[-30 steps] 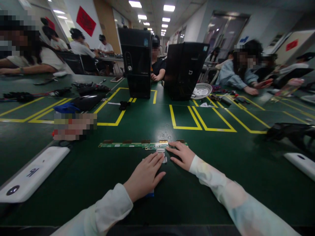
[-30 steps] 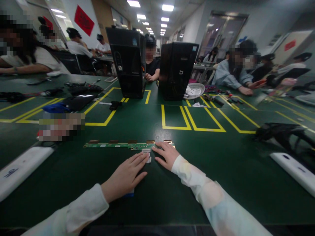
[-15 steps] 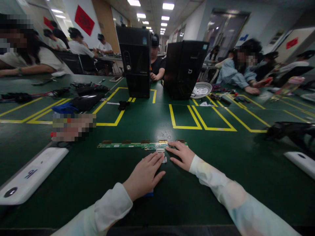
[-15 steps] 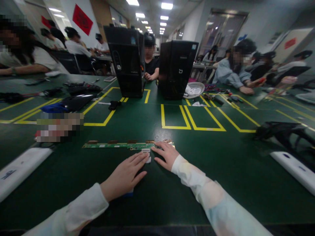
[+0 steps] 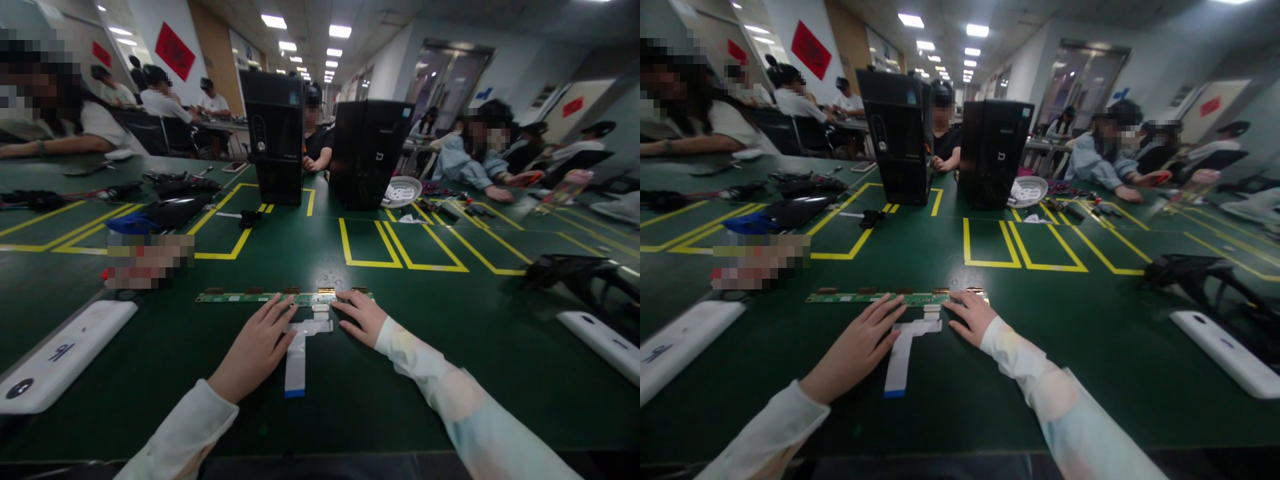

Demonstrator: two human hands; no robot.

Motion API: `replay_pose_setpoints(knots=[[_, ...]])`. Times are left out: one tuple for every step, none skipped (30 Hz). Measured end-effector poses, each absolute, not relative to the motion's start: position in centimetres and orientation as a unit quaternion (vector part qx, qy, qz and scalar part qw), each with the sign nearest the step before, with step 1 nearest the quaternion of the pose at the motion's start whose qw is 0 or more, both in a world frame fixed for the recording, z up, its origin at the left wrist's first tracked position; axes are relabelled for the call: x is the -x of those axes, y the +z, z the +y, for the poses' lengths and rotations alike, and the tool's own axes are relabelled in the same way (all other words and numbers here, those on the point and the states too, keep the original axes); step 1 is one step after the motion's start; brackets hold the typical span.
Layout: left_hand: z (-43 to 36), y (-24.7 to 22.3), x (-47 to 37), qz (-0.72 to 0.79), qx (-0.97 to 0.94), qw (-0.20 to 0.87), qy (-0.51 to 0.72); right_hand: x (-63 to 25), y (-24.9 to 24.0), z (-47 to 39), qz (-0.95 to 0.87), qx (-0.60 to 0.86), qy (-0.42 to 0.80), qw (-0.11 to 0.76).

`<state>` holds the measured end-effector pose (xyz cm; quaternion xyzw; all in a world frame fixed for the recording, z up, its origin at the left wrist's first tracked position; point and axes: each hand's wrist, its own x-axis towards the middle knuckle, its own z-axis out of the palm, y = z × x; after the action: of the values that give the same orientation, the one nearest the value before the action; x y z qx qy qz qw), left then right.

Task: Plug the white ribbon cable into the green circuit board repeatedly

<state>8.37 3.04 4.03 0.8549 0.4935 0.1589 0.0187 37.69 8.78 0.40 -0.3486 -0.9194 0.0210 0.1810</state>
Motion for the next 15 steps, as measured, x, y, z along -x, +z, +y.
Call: replay_pose_setpoints(knots=[[2.7,3.9,-7.4,0.501,-0.851,0.021,0.152,-37.7,0.3,8.8,-0.919,0.348,0.018,0.184],[2.3,3.7,-6.4,0.512,-0.847,0.026,0.141,-37.7,0.3,8.8,-0.919,0.347,0.015,0.188],[1.7,3.5,-5.4,0.525,-0.84,0.026,0.136,-37.6,0.2,8.8,-0.919,0.345,0.013,0.191],[1.1,3.2,-4.3,0.536,-0.833,0.024,0.134,-37.6,0.2,8.9,-0.919,0.343,0.011,0.192],[0.5,2.8,-3.1,0.552,-0.822,0.016,0.14,-37.6,0.1,8.9,-0.92,0.343,0.01,0.193],[0.0,2.4,-2.0,0.563,-0.814,0.008,0.143,-37.6,0.1,8.9,-0.919,0.344,0.009,0.192],[-0.5,1.9,-0.9,0.572,-0.807,0.001,0.147,-37.6,0.1,8.9,-0.919,0.346,0.01,0.191],[-1.0,1.5,0.1,0.58,-0.8,-0.007,0.154,-37.6,0.1,8.9,-0.918,0.348,0.01,0.189],[-1.3,1.0,1.1,0.586,-0.794,-0.016,0.159,-37.6,0.0,8.9,-0.918,0.349,0.011,0.189],[-1.5,0.6,1.9,0.596,-0.786,-0.022,0.165,-37.6,-0.1,8.9,-0.917,0.349,0.01,0.19],[-1.6,0.3,2.5,0.604,-0.778,-0.03,0.171,-37.7,-0.2,9.0,-0.917,0.348,0.01,0.193],[-1.6,0.0,3.1,0.612,-0.77,-0.036,0.176,-37.7,-0.3,9.0,-0.917,0.347,0.009,0.196],[-1.6,-0.3,3.4,0.617,-0.764,-0.042,0.182,-37.7,-0.4,9.0,-0.917,0.345,0.007,0.201],[-1.6,-0.5,3.6,0.621,-0.76,-0.045,0.186,-37.7,-0.5,9.0,-0.916,0.344,0.005,0.206],[-1.5,-0.6,3.7,0.622,-0.759,-0.047,0.188,-37.7,-0.5,8.9,-0.915,0.343,0.004,0.212]])
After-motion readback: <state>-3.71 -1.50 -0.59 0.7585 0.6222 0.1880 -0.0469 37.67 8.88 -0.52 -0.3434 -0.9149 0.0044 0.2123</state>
